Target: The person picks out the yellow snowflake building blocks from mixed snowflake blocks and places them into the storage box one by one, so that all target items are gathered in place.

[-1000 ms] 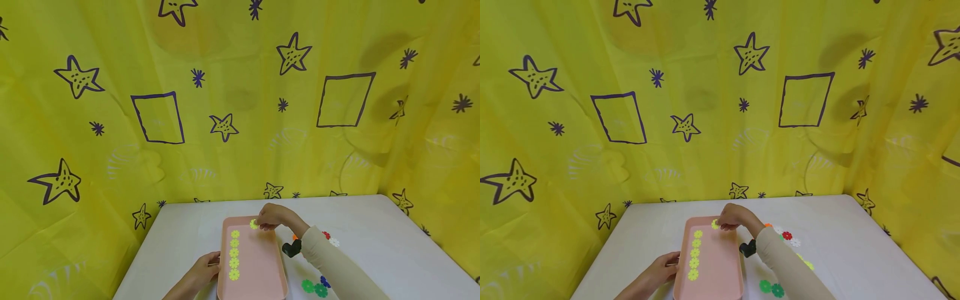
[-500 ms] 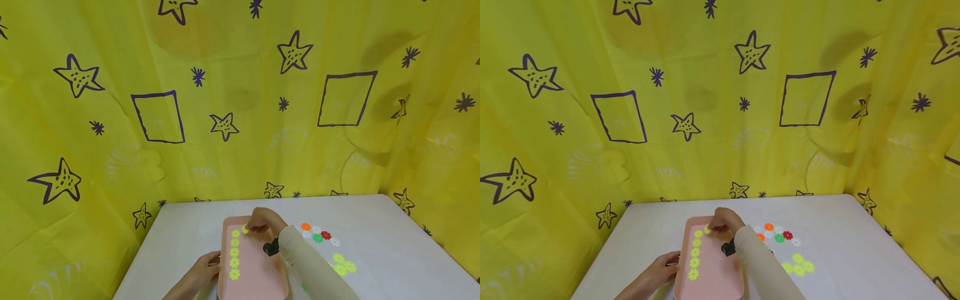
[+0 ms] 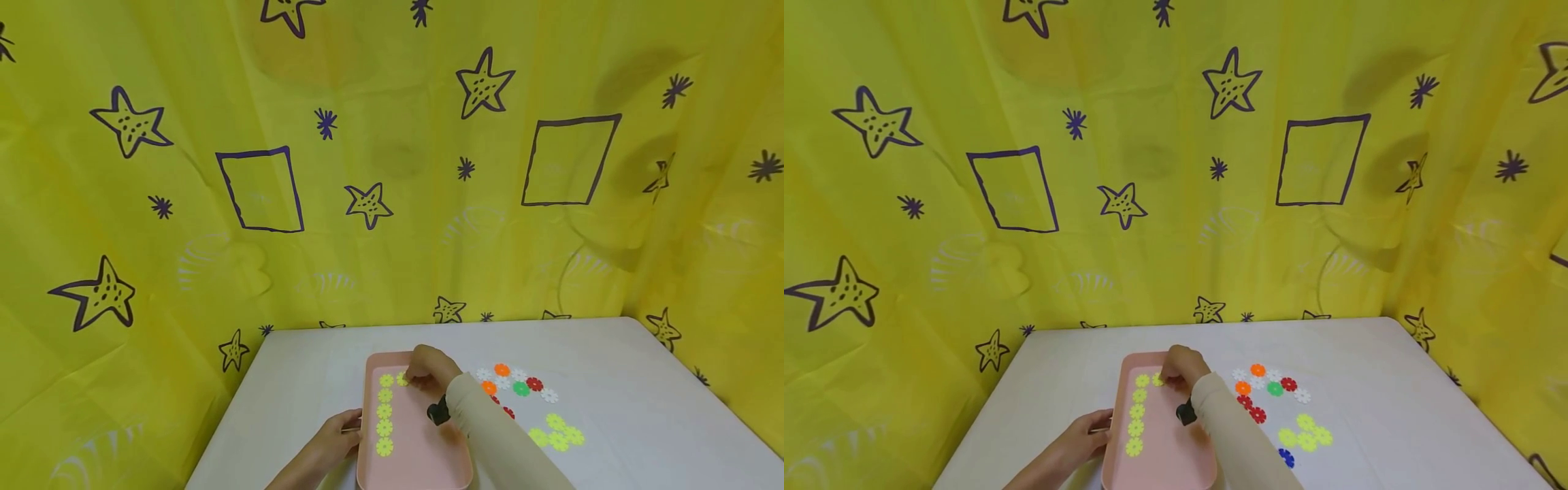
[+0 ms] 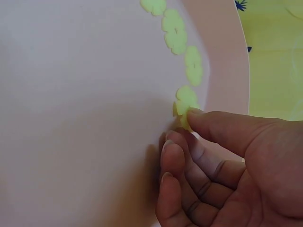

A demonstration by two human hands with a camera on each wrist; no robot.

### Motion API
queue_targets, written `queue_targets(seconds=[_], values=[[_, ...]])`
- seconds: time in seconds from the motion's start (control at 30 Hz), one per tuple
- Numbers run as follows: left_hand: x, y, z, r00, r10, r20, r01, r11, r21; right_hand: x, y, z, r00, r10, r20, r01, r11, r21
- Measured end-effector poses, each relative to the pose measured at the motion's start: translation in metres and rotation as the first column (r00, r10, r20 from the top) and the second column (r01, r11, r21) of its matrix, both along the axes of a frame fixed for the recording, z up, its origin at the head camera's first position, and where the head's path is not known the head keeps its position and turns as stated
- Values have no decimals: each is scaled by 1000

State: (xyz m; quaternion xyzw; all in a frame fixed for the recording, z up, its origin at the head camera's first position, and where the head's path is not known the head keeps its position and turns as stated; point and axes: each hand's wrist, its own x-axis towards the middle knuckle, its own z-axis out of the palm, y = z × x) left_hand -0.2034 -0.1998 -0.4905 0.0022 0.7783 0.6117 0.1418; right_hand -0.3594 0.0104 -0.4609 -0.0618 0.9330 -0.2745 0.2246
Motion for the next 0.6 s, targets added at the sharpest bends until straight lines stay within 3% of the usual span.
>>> queue_targets(seconds=[0.47, 0.6], values=[[0, 1, 0, 1000, 11, 9, -11, 1000, 0, 0, -3, -7, 994, -31, -109, 38, 998, 60], [-1, 2, 0, 1000, 14, 12, -14, 1000, -7, 2, -1, -3, 993, -16, -114, 19, 999, 26]])
